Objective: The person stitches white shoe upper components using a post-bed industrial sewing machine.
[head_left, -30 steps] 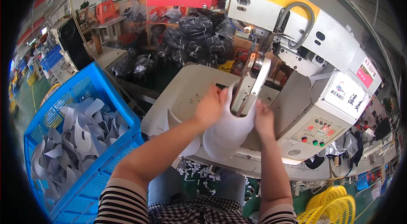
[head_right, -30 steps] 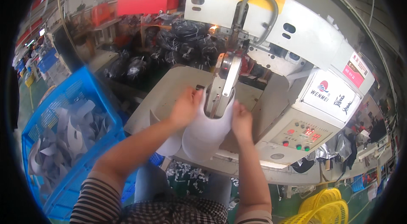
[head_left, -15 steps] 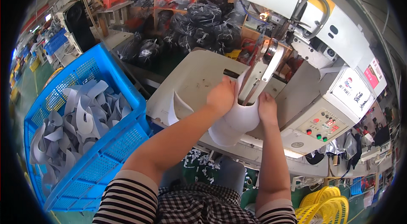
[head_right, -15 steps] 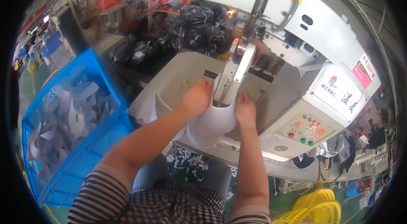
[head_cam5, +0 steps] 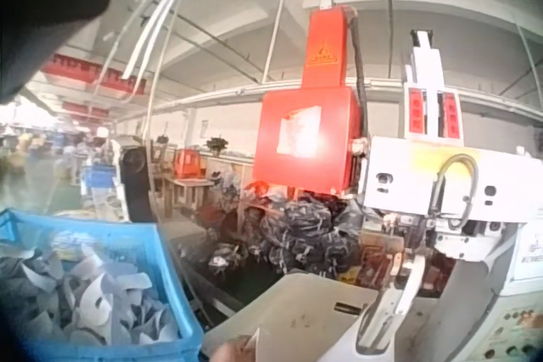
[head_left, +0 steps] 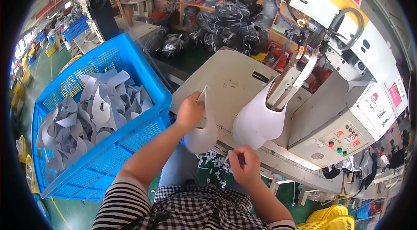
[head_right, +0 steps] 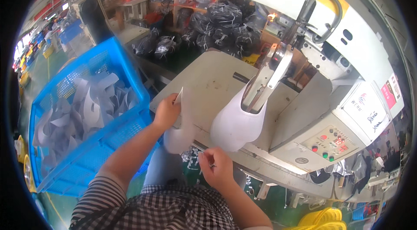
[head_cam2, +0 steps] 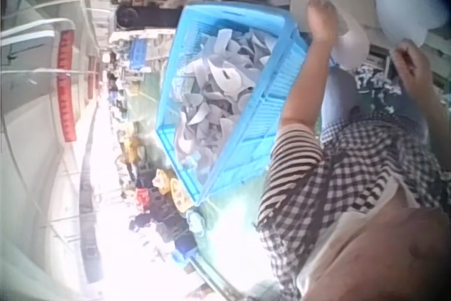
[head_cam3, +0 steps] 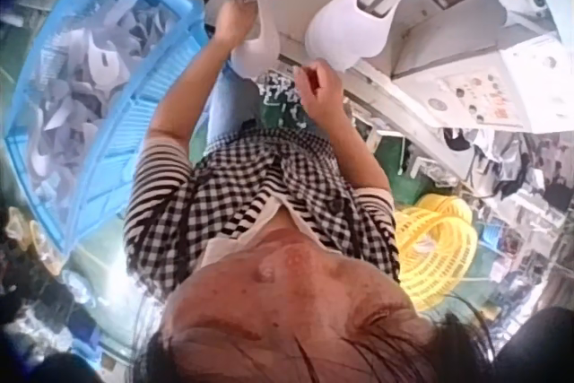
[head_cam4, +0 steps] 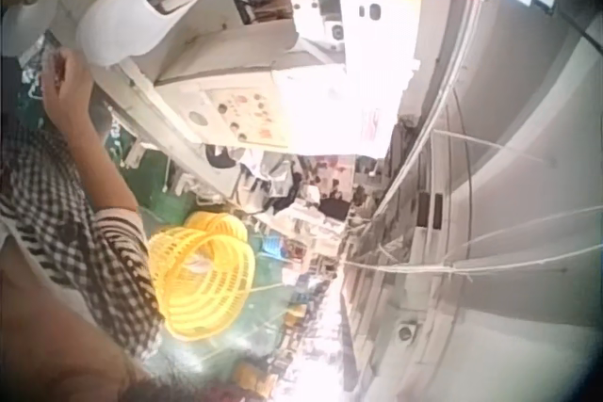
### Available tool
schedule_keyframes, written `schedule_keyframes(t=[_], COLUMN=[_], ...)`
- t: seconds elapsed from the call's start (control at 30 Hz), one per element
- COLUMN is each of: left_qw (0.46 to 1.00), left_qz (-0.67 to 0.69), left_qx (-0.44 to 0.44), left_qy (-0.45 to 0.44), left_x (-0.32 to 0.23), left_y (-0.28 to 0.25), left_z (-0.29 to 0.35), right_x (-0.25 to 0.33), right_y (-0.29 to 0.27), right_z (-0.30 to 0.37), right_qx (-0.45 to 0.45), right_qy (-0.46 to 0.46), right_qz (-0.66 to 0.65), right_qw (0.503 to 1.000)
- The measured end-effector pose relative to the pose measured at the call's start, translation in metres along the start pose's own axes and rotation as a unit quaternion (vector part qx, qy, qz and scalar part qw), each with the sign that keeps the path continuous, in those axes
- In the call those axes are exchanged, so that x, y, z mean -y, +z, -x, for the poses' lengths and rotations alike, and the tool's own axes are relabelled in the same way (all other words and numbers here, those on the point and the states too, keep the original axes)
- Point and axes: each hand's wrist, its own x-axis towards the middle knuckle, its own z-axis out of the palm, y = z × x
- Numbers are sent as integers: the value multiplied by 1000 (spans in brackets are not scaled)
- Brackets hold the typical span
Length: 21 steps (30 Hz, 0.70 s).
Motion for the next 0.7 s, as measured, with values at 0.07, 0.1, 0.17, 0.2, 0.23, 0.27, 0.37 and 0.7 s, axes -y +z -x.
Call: schedule_keyframes(t=[0.07, 0.1, 0.17, 0.2, 0.23, 0.27, 0.37, 0.7], left_qw=[995, 979, 964, 909, 906, 920, 881, 863], left_qz=[90, 181, 89, 2, 8, 77, 335, 303], left_qx=[28, 60, 34, 9, 15, 69, 273, 360], left_qy=[36, 72, 248, 416, 424, 378, 193, 186], left_x=[-32, -47, -64, -73, -81, -89, -120, -194], left_y=[-14, -18, -28, -30, -30, -32, -47, -17], left_z=[26, 37, 47, 51, 56, 61, 55, -1], right_x=[6, 5, 11, 20, 26, 26, 24, 31], right_y=[7, 7, 4, -3, -10, -16, -54, -121], right_z=[-20, -35, -53, -57, -61, -65, -78, -101], right_qx=[6, -72, -154, -53, 49, 58, 31, 71], right_qy=[-9, -35, -63, 51, 161, 189, 88, 205], right_qz=[-41, -49, -57, -200, -335, -370, -382, -404], right_qw=[999, 996, 984, 977, 927, 908, 919, 889])
